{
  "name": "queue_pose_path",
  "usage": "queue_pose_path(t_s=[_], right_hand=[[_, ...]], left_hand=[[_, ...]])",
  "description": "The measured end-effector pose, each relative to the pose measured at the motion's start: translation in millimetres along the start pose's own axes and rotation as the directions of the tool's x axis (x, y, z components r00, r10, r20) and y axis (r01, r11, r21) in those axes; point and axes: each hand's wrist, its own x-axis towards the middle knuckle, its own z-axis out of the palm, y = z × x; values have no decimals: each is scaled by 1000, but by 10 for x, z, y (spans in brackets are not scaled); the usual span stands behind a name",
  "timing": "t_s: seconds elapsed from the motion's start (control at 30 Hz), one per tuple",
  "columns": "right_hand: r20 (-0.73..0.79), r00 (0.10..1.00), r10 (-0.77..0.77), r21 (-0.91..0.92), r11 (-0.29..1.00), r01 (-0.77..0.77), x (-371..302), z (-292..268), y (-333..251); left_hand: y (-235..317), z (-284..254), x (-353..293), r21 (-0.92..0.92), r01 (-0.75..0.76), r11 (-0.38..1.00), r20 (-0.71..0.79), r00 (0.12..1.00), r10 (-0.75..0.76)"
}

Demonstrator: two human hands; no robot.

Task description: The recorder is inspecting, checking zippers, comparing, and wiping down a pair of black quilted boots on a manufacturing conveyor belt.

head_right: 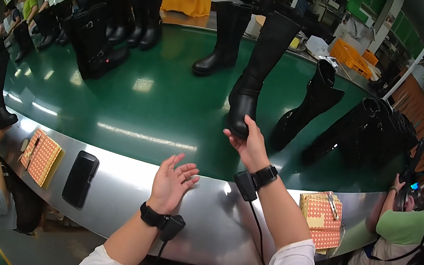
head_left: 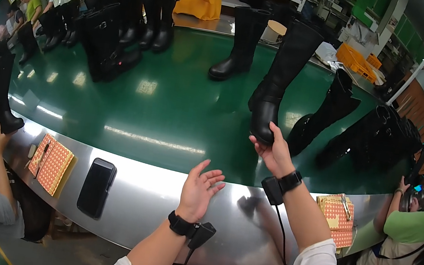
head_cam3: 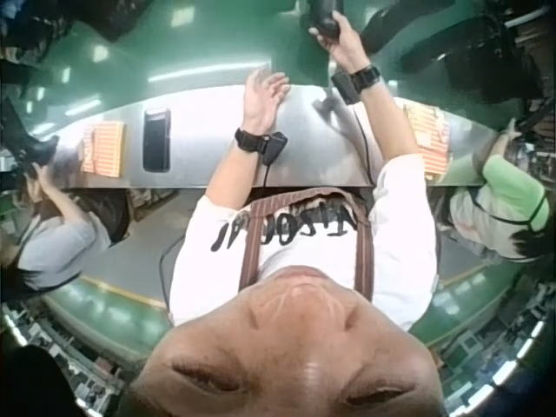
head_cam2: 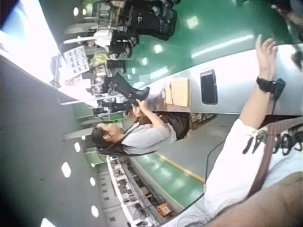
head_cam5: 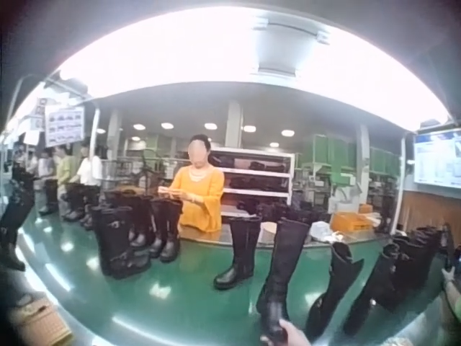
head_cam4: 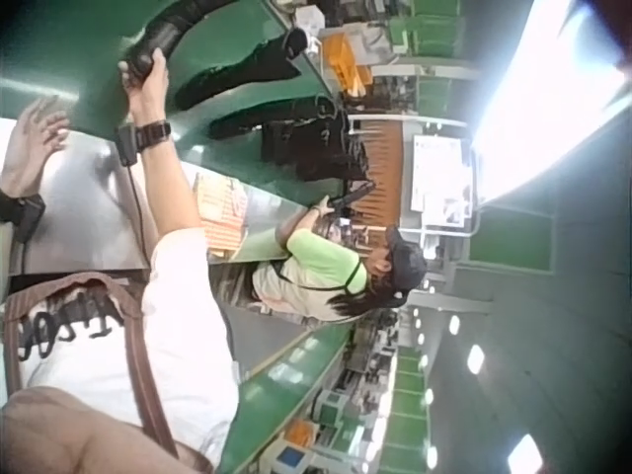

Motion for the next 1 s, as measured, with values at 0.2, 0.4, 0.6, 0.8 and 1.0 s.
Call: queue_pose_path(t_s=[0.2, 0.4, 0.6, 0.8, 1.0], right_hand=[[-32, 988, -148, -81, 986, 145, 1669, -252, 185], [73, 995, -73, 28, 997, 71, 2860, -7, 267], [-164, 986, 4, -36, 999, -9, 3511, -48, -7], [-217, 967, -131, -447, 894, 21, 3048, 37, 63], [238, 934, -266, -941, 176, 290, 1985, 51, -12]], left_hand=[[61, -89, 26, -32, 69, 997, -83, 994, -72], [64, -107, 30, -52, 106, 993, -122, 986, -112], [81, -81, 15, -20, 122, 992, -122, 985, -124], [9, -92, 35, 32, 101, 994, -74, 992, -99], [-89, -144, 104, 58, 102, 993, -24, 995, -101]])
